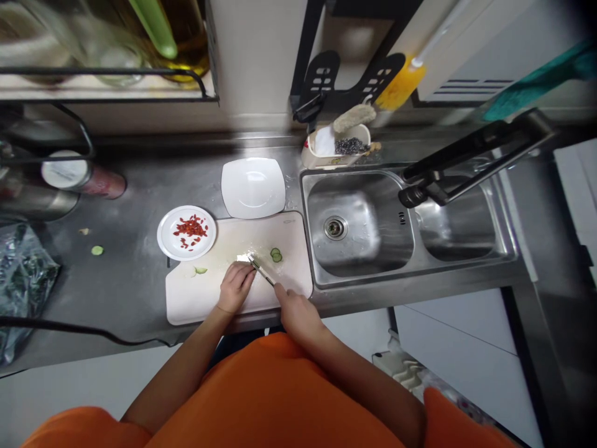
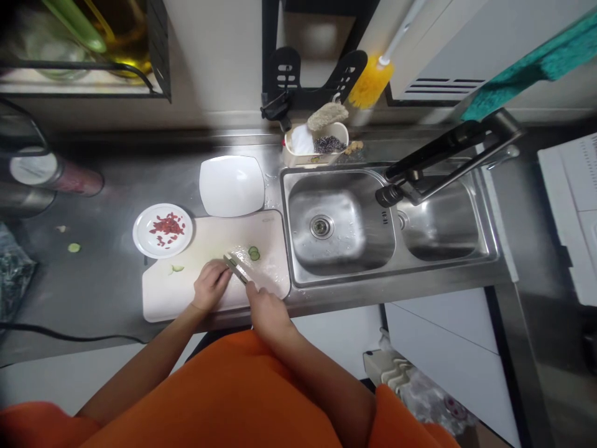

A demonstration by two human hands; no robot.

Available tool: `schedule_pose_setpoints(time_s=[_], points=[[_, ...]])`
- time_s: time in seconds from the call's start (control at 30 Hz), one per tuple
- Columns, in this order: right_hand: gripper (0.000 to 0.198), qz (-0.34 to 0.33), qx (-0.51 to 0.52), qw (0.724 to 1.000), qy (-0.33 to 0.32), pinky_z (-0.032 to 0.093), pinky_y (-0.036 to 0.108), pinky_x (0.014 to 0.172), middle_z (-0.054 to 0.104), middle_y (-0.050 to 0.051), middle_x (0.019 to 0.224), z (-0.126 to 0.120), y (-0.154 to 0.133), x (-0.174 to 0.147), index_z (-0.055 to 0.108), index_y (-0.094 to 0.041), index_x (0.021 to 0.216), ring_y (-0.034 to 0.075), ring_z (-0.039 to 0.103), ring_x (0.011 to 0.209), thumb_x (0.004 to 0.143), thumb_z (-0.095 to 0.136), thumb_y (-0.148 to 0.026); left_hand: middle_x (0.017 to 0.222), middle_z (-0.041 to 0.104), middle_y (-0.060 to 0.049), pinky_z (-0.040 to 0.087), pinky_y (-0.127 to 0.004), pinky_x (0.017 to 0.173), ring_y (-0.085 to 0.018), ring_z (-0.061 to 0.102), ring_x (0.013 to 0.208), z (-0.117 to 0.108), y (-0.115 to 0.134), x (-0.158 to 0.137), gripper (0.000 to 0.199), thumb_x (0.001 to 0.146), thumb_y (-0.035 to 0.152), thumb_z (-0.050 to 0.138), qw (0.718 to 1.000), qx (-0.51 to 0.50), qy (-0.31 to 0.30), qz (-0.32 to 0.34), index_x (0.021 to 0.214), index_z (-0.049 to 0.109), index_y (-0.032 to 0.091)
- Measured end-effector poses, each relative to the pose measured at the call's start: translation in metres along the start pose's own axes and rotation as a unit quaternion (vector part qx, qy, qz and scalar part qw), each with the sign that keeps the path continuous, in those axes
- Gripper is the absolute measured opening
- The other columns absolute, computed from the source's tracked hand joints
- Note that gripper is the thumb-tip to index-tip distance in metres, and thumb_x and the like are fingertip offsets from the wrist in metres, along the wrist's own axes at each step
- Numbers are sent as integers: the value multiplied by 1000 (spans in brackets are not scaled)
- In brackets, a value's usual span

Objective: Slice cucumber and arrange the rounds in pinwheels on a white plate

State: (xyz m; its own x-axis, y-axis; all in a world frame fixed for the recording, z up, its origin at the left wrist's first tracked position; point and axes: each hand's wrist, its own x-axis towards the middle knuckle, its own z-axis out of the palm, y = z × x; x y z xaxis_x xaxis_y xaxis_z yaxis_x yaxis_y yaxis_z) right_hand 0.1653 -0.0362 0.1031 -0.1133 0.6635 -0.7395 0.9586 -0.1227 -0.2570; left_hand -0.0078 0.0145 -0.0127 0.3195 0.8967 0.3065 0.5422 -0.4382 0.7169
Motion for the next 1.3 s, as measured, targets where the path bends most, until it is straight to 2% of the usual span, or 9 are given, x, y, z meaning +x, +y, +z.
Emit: schedule_pose_setpoints(time_s=[0.57,0.7,1.0,1.13,1.3], points=[[44,-15,4,998,55,44,28,66,63,11,91,7,-16,35,43,-16,126,21,62,82,88,23,-5,88,64,-6,51,-37,85,-16,59,88,0,-1,1,11,86,19,54,1000,-4,-10,5,93,62,19],[46,-12,20,999,45,43,29,69,63,12,94,5,-16,38,40,-18,130,22,61,85,88,25,-6,90,65,-6,51,-36,85,-17,60,89,-1,1,2,12,87,21,53,1000,0,-13,1,95,62,19],[47,20,18,999,22,41,27,65,62,7,93,4,6,9,39,-22,126,20,62,82,83,33,-5,92,66,-6,51,-38,86,-17,61,91,-2,1,2,13,87,22,54,1000,4,-11,3,97,62,20],[46,16,17,1000,-4,40,26,63,62,8,92,6,8,-6,40,-22,124,20,62,80,82,33,-6,92,66,-6,51,-38,86,-18,61,91,-1,0,0,13,87,24,54,1000,10,-8,3,96,62,20],[47,13,15,1000,-6,41,27,63,61,10,94,12,8,-13,39,-21,125,21,62,81,82,31,-6,92,65,-6,50,-37,86,-18,60,91,-2,0,0,12,87,23,53,1000,15,-18,-7,95,62,19]])
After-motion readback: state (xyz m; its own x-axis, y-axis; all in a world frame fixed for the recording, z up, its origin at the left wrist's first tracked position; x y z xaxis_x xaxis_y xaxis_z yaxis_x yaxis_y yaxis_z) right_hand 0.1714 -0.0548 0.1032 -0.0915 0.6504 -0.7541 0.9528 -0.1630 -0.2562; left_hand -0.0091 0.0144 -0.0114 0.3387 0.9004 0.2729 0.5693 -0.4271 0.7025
